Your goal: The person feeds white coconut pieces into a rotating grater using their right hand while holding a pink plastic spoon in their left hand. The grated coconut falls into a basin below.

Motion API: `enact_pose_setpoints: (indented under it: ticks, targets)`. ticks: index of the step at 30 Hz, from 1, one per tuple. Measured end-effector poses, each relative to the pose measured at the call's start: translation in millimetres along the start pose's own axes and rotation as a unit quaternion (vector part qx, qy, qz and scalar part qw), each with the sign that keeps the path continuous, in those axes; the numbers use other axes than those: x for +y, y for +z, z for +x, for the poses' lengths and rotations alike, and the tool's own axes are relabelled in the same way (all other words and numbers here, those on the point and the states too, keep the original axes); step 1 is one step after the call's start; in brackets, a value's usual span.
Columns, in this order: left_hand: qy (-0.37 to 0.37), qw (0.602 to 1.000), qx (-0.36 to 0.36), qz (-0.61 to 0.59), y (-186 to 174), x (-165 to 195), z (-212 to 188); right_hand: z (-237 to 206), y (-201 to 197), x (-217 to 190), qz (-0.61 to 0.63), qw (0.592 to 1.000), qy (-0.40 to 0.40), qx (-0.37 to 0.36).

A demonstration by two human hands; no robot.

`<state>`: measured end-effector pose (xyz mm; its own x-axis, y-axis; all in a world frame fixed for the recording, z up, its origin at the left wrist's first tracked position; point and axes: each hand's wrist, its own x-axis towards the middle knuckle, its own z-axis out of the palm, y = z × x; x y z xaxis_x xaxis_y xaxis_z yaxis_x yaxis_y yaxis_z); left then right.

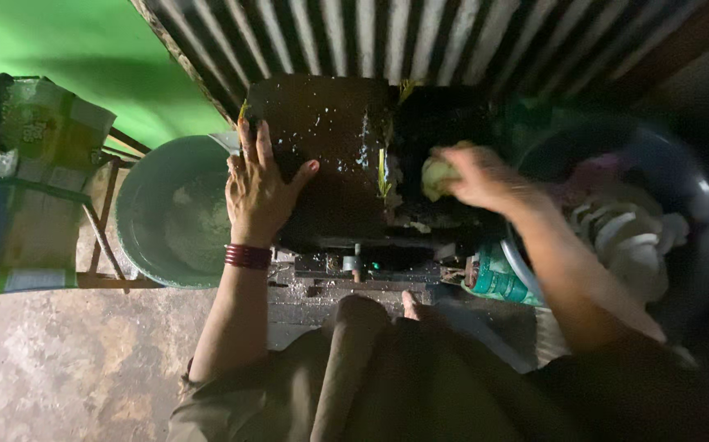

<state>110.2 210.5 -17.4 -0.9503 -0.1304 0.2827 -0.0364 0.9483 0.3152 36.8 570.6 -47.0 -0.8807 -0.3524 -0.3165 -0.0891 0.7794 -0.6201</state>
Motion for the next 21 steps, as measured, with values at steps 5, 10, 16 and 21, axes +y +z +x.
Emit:
enact_pose_setpoints:
  ticks: [5, 10, 16, 21]
  targets:
    - [-0.021, 1.0, -0.021, -0.004, -4.4, 3.5, 3.1, 30.0, 35.5, -16.0, -0.379, 0.913, -0.116, 0.1]
    - [-0.027, 0.999, -0.019, -0.006, -5.4, 5.2, 5.9, 37.4, 50.8, -26.9, -0.353, 0.927, -0.127, 0.005]
    - [-0.008, 1.0, -0.003, 0.004, -2.7, 3.6, 5.3, 43.6, 43.9, -25.2, -0.068, 0.996, 0.04, 0.032]
    - [-0.001, 1.0, 0.014, 0.015, -3.2, 5.2, 6.4, 36.6, 39.4, -23.5, -0.234, 0.972, -0.006, -0.024]
